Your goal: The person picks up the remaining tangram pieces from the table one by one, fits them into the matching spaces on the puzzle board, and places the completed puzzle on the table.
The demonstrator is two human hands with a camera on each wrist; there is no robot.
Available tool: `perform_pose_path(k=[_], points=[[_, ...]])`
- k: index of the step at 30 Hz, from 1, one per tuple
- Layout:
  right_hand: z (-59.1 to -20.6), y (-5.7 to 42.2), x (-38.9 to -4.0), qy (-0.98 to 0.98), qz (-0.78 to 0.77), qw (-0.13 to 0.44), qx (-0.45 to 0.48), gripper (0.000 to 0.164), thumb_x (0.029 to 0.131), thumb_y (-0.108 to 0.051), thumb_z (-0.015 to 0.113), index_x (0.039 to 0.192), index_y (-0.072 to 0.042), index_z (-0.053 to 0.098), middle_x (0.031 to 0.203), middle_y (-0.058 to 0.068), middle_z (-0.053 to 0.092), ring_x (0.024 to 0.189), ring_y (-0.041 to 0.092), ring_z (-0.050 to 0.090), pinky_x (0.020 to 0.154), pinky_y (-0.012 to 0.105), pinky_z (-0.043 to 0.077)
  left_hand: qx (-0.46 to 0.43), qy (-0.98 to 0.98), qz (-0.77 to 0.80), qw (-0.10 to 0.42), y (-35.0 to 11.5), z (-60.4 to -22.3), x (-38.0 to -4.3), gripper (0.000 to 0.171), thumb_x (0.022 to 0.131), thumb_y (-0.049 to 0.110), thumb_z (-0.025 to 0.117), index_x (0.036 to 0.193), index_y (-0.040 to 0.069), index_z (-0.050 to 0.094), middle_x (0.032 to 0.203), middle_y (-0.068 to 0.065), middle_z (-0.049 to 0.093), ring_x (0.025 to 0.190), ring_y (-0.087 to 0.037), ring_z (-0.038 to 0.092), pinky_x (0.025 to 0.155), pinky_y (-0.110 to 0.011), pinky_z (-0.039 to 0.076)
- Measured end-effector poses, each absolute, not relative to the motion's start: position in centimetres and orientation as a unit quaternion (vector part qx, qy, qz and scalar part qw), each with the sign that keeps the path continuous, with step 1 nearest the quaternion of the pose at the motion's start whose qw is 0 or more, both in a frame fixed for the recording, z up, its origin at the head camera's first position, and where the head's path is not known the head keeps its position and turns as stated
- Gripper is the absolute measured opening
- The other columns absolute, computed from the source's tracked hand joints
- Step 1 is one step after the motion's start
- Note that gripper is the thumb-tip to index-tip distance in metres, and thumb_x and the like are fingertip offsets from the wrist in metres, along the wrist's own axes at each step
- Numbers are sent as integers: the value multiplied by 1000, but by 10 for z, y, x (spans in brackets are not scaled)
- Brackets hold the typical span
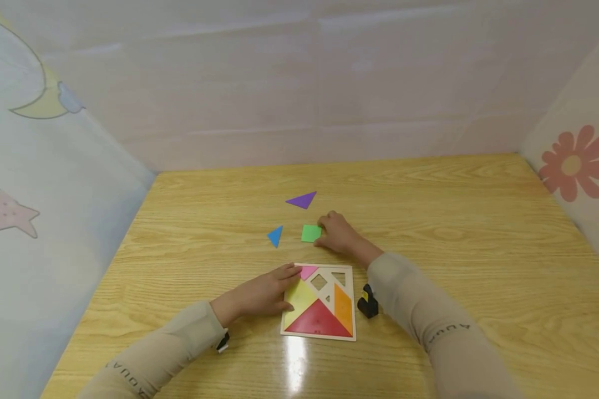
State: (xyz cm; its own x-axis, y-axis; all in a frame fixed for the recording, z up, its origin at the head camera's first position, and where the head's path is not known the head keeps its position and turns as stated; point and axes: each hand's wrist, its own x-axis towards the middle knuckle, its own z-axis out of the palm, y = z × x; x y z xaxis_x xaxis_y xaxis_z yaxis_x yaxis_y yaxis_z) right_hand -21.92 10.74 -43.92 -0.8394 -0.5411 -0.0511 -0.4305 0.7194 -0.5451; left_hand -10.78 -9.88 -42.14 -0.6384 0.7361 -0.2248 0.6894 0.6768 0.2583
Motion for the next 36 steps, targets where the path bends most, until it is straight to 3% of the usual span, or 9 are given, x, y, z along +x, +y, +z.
perform_pose_path(k=[12,20,36], points=[[-440,105,-221,911,-316,121,-234,43,72,-10,69,102,13,48,92,18,46,82,26,43,73,37,41,393,902,80,158,-98,-422,-108,65,82,32,57,130,-3,33,138,-11,26,127,-24,18,101,-26,20],[-440,101,-220,891,-385,140,-196,38,70,0,68,99,7,43,83,13,45,75,22,41,64,30,38,391,903,73,162,-98,-423,-108,65,82,33,57,131,-3,32,139,-10,25,127,-24,17,102,-25,19],[-444,101,-215,875,-450,96,-147,32,70,8,62,96,4,42,83,13,47,75,22,44,64,28,40,389,904,74,159,-98,-423,-108,65,83,34,56,131,-2,32,139,-9,25,127,-23,17,101,-25,20]])
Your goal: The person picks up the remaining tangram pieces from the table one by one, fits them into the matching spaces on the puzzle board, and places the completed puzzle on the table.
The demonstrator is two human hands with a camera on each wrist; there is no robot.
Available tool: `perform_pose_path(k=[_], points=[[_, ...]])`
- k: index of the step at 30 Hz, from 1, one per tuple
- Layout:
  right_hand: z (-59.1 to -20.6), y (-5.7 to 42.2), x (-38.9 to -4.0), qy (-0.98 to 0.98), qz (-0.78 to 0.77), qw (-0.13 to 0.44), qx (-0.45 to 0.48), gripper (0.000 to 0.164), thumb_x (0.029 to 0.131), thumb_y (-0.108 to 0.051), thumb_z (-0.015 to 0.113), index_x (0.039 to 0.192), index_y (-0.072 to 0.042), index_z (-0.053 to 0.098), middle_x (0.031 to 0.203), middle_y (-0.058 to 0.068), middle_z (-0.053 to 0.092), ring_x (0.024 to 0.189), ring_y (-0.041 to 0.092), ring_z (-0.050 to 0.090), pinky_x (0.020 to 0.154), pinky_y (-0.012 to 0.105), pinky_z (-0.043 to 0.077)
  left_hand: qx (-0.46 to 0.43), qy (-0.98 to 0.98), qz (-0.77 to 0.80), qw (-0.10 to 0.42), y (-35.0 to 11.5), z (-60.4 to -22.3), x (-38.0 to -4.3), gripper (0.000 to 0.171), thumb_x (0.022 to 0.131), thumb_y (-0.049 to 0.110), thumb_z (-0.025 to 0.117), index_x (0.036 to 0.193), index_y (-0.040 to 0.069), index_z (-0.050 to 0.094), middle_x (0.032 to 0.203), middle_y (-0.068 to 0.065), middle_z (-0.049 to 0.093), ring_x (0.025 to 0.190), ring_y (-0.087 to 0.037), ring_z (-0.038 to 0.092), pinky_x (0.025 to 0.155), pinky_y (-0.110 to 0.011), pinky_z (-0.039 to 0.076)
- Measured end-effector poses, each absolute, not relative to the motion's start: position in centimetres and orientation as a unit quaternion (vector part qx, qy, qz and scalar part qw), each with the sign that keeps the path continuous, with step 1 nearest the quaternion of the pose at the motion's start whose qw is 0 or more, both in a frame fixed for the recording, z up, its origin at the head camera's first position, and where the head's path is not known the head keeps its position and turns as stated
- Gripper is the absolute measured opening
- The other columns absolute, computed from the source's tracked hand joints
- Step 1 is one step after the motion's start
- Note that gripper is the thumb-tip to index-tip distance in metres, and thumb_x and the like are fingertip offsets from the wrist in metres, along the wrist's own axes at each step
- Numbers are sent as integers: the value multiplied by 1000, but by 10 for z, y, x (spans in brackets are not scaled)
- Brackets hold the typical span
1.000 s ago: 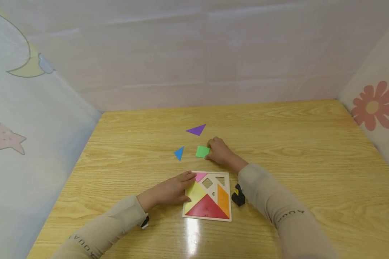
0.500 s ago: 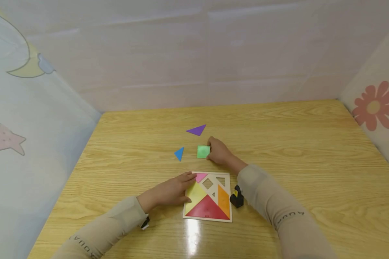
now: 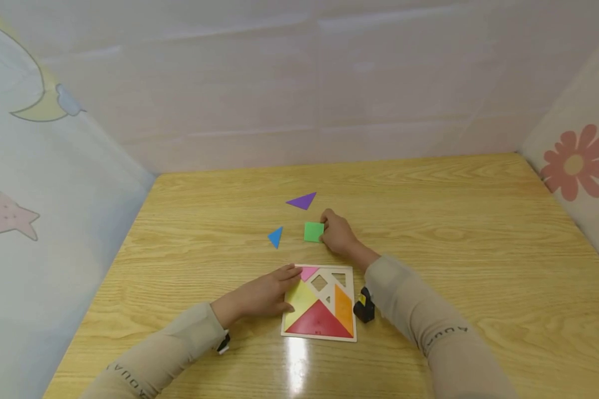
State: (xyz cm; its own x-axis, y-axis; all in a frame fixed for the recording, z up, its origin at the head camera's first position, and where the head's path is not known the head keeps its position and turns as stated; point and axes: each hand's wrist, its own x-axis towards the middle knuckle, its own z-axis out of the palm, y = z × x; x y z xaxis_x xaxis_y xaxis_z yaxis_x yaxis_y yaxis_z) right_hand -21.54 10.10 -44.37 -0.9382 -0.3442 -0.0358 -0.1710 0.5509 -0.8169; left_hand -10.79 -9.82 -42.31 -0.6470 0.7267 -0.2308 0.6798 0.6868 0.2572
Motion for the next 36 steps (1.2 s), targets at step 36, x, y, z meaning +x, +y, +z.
perform_pose_path(k=[36], points=[[-445,122,-192,823,-545,134,-84,24,80,9,50,104,10,46,80,13,44,67,21,53,62,27,51,386,904,82,167,-99,-420,-107,65,83,33,55,131,-3,31,139,-10,23,127,-24,17,102,-26,19]])
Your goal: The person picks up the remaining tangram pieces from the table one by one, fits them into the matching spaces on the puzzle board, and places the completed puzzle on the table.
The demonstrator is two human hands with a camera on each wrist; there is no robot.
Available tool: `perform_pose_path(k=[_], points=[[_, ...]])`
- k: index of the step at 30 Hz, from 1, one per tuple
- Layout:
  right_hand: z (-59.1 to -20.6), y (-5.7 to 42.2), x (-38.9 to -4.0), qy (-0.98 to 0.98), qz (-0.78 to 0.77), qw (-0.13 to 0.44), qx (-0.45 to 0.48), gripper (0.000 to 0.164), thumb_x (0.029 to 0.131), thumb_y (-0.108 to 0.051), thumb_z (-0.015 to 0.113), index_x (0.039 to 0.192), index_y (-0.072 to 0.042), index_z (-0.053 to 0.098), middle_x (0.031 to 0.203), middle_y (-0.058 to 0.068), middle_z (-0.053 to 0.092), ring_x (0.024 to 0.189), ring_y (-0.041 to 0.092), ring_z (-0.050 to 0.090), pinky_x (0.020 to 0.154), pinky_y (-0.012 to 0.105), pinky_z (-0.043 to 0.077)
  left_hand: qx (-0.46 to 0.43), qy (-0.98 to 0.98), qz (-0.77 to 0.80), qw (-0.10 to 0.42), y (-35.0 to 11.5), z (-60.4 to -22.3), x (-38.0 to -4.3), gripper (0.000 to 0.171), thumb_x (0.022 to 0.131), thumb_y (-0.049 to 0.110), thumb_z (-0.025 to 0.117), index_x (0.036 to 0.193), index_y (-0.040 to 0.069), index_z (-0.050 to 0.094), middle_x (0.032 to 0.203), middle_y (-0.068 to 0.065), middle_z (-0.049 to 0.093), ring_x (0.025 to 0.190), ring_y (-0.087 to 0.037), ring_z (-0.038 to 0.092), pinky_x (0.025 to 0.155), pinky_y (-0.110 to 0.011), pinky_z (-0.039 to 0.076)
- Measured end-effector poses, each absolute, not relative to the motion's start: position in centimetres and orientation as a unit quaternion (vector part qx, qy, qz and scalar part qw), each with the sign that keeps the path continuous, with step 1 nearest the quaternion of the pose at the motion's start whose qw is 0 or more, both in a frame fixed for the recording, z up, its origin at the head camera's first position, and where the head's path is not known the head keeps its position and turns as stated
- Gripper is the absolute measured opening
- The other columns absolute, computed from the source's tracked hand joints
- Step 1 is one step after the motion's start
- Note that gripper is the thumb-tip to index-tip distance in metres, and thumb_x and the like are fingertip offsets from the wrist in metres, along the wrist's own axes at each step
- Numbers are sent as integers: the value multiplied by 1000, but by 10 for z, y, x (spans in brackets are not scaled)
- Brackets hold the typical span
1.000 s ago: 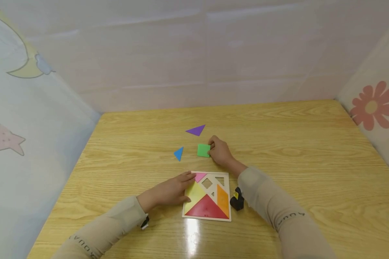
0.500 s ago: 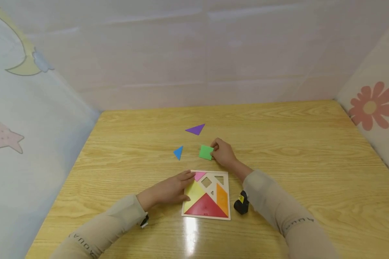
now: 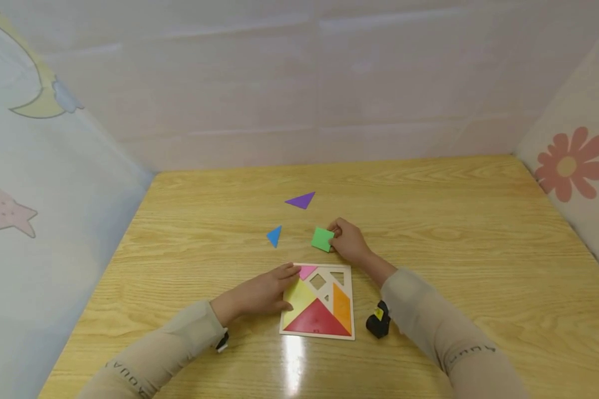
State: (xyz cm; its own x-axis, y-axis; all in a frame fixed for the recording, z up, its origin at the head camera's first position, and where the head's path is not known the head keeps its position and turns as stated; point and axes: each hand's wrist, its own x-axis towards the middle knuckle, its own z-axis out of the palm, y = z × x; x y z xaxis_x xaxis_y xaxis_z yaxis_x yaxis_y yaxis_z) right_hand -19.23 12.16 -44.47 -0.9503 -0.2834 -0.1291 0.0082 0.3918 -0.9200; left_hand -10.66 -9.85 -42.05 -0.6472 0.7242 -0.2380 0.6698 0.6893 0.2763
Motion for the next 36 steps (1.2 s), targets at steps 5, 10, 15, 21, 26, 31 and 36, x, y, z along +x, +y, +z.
perform_pose_path(k=[5,10,15,21,26,31,36], points=[[-445,124,-189,818,-553,138,-75,24,81,8,49,104,11,46,81,13,43,68,20,52,63,27,51,383,905,81,169,-98,-420,-106,65,83,34,55,132,-2,30,139,-10,23,127,-24,16,101,-26,19],[-443,127,-184,813,-561,137,-79,23,81,8,49,103,12,45,81,14,43,68,21,53,63,28,51,385,904,78,167,-99,-420,-105,65,83,34,55,132,-2,30,139,-10,23,128,-24,16,101,-26,19],[-440,129,-177,802,-573,147,-82,22,81,9,48,102,12,44,82,14,43,69,24,53,63,30,51,388,903,79,164,-99,-421,-105,65,83,34,55,131,-3,31,139,-10,23,127,-24,16,102,-26,19],[-436,130,-171,796,-579,160,-79,22,81,9,48,102,12,42,84,15,41,68,22,53,63,28,51,389,904,79,162,-99,-422,-105,65,83,33,55,131,-3,32,139,-10,23,128,-24,16,102,-26,18],[-436,130,-167,791,-582,169,-80,22,82,9,48,103,11,42,84,15,40,67,20,53,63,27,51,389,904,77,160,-99,-423,-106,65,83,34,56,131,-3,32,139,-11,24,127,-25,17,101,-26,19],[-437,131,-165,783,-589,177,-94,21,83,8,47,103,11,42,84,14,39,69,24,53,64,29,51,386,905,78,162,-98,-422,-107,65,82,33,56,131,-3,32,138,-11,25,127,-25,18,101,-26,19],[-438,132,-164,778,-592,178,-113,21,83,9,47,103,12,42,83,15,40,70,26,53,64,30,51,387,905,76,160,-99,-421,-107,66,83,34,56,131,-3,31,138,-11,25,127,-25,18,101,-26,19]])
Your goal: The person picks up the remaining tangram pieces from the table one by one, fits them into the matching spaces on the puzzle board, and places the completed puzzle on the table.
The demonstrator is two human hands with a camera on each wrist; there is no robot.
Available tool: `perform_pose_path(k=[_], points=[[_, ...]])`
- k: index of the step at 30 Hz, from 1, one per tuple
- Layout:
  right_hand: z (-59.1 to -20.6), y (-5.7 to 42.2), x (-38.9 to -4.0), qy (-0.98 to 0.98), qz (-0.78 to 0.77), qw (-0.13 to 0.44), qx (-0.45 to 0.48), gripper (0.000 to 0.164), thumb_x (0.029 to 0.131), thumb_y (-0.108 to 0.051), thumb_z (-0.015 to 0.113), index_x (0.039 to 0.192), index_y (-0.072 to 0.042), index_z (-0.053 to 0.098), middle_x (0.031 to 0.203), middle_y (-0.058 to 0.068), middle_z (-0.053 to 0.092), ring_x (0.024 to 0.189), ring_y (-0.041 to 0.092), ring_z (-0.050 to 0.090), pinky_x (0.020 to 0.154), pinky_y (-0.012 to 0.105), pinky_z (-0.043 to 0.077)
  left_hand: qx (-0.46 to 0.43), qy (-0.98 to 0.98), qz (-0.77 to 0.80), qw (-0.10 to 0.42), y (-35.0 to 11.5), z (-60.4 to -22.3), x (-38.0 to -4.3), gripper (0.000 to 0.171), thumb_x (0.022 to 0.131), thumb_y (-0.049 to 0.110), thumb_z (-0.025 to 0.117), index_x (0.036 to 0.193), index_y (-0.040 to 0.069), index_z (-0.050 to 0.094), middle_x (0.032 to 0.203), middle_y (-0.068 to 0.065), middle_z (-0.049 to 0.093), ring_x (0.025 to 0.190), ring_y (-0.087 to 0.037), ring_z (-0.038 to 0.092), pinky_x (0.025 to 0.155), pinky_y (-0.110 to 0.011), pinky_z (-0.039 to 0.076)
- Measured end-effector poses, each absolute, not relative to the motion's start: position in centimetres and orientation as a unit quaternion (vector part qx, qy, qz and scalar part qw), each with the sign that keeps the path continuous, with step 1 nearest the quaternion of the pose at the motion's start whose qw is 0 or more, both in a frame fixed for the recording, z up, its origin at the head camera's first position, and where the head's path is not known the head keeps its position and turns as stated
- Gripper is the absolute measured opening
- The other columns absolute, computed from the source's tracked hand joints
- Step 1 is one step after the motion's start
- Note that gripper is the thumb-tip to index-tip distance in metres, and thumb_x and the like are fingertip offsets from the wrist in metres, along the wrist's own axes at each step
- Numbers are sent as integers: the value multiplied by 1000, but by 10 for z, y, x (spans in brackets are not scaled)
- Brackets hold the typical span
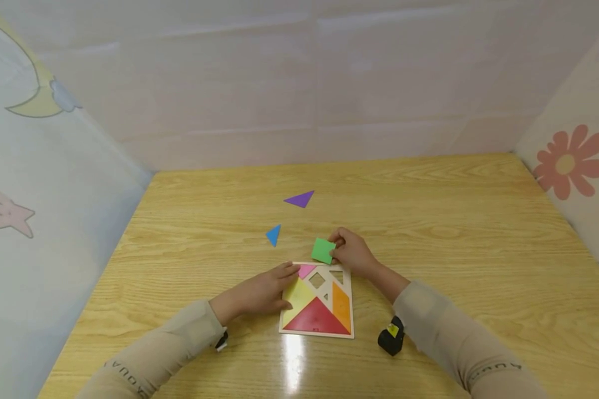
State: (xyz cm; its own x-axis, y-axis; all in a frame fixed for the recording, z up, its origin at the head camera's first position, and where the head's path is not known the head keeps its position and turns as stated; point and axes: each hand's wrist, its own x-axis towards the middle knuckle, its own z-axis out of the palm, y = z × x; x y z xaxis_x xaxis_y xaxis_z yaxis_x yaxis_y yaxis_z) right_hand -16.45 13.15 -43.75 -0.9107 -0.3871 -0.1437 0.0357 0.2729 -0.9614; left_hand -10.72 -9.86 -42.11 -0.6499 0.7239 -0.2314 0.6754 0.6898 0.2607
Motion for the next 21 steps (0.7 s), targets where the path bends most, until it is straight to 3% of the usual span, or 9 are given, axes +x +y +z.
perform_pose_path(k=[21], points=[[-435,132,-156,789,-576,185,-109,21,81,8,50,102,10,47,82,14,43,68,22,51,62,30,51,382,905,81,169,-98,-422,-107,66,83,33,55,132,-3,30,139,-11,23,127,-25,16,101,-27,20]])
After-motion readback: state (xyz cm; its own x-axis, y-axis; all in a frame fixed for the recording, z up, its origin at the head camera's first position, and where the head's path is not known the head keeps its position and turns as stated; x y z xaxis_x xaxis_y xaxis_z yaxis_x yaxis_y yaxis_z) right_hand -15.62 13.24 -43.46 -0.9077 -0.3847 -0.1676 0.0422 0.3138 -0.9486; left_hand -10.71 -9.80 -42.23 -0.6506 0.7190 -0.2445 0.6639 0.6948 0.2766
